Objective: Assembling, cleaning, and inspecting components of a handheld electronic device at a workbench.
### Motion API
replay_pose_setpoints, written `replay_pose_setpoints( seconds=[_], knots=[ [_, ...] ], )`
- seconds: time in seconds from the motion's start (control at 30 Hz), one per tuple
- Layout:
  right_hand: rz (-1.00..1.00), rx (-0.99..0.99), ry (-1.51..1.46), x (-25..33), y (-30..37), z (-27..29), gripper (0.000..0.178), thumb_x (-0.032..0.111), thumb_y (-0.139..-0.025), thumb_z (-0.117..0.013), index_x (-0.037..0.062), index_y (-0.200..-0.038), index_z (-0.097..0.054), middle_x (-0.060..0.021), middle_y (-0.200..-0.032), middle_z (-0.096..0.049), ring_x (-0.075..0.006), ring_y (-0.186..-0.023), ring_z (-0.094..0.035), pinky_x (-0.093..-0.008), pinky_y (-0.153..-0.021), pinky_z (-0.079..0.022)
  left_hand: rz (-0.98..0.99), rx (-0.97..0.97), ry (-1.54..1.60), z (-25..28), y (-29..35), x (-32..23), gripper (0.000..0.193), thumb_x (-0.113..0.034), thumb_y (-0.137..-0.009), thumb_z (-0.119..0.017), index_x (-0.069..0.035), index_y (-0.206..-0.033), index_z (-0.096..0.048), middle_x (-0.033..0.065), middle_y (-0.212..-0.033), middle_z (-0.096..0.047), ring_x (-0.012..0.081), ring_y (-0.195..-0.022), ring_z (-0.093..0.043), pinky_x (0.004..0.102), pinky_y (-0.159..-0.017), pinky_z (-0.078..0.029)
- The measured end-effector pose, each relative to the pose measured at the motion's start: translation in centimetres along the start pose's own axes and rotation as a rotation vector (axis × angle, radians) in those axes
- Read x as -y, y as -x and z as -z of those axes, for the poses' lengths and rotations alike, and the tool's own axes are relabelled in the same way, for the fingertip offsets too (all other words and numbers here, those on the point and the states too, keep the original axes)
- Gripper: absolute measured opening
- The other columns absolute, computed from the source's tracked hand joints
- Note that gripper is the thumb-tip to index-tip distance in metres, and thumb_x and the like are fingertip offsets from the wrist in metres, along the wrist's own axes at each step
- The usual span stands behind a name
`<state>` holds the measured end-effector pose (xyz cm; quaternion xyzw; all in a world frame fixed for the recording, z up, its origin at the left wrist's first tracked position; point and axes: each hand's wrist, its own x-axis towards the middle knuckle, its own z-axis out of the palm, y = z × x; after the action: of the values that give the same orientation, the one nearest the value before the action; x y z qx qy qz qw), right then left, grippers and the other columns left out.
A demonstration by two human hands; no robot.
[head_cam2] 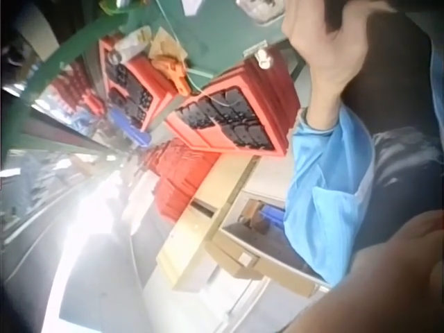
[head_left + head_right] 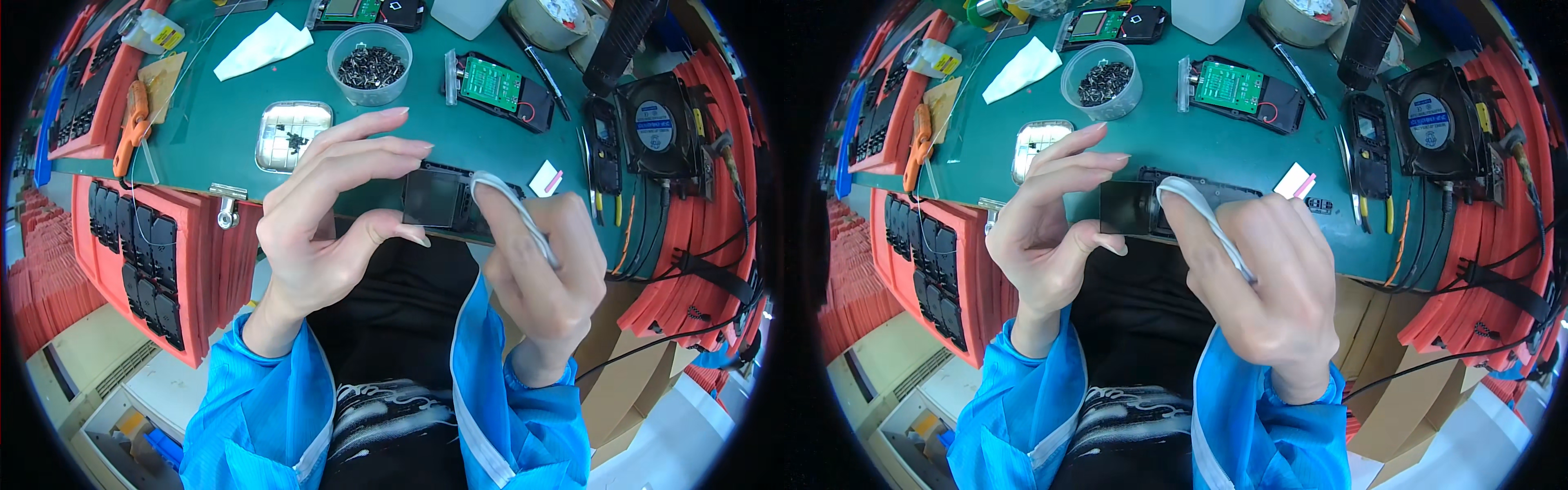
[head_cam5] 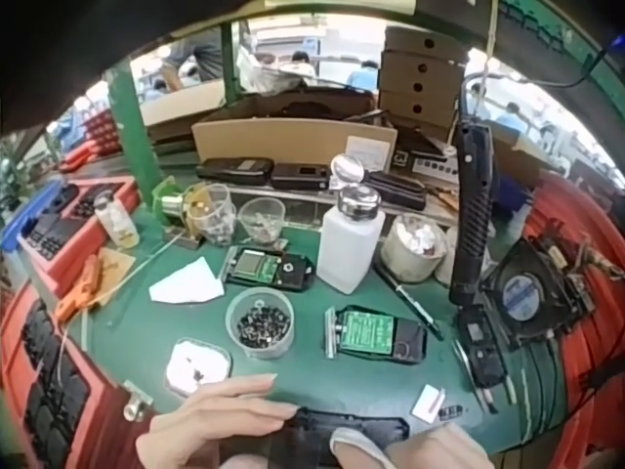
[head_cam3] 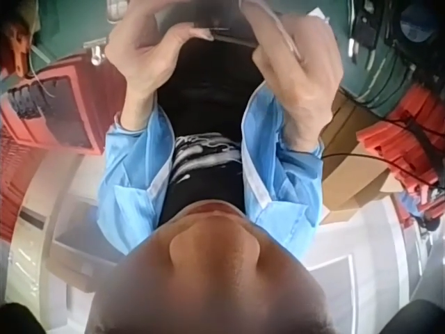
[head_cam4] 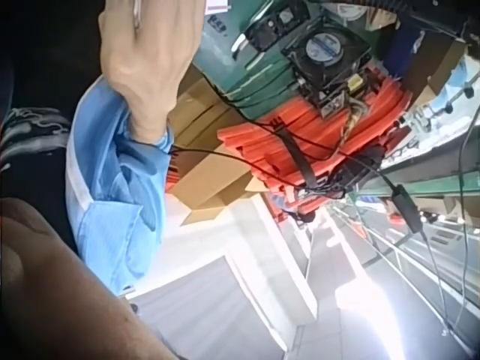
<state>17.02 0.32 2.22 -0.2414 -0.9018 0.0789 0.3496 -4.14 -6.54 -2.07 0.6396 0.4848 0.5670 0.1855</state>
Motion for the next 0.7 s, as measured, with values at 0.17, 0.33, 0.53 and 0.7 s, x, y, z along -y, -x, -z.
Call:
replay_pose_setpoints(
  seconds=[0.17,0.33,0.53,0.7],
  knots=[
    [-0.024,-0.004,-0.071,1.1,-0.8,-0.2,0.053,-0.001,-0.058,-0.074,0.0038,-0.11,-0.081,-0.0057,-0.078,-0.057,-0.0231,-0.066,-0.057,-0.0355,-0.056,-0.042,-0.012,0.011,-0.017,0.1,-0.1,-0.2,0.04,-0.009,-0.081,-0.085,0.005,-0.115,-0.069,0.0215,-0.116,-0.076,0.0408,-0.132,-0.061,0.0531,-0.111,-0.047],
    [0.009,0.061,-0.135,1.6,-1.1,-0.4,0.055,-0.002,-0.053,-0.075,0.0064,-0.107,-0.083,-0.006,-0.076,-0.057,-0.0233,-0.064,-0.056,-0.0359,-0.055,-0.041,-0.021,-0.009,0.013,-0.2,-0.1,-0.2,0.037,-0.009,-0.084,-0.084,0.006,-0.114,-0.069,0.0216,-0.115,-0.076,0.0407,-0.131,-0.061,0.0526,-0.111,-0.047],
    [0.003,0.091,-0.167,1.7,-0.3,0.2,0.055,0.001,-0.052,-0.075,0.0068,-0.105,-0.083,-0.0057,-0.075,-0.057,-0.0225,-0.063,-0.055,-0.0346,-0.054,-0.039,-0.048,-0.005,0.022,-0.3,0.1,0.0,0.034,-0.012,-0.088,-0.082,0.005,-0.114,-0.069,0.0214,-0.114,-0.076,0.0409,-0.13,-0.062,0.052,-0.11,-0.048],
    [-0.009,0.081,-0.097,1.0,0.0,0.8,0.054,0.003,-0.051,-0.075,0.0069,-0.104,-0.083,-0.005,-0.073,-0.056,-0.0221,-0.063,-0.054,-0.0342,-0.054,-0.038,-0.054,0.006,-0.034,0.0,0.0,0.0,0.039,-0.022,-0.091,-0.083,0.005,-0.114,-0.069,0.0212,-0.112,-0.077,0.041,-0.129,-0.063,0.0521,-0.109,-0.048]
  ],
)
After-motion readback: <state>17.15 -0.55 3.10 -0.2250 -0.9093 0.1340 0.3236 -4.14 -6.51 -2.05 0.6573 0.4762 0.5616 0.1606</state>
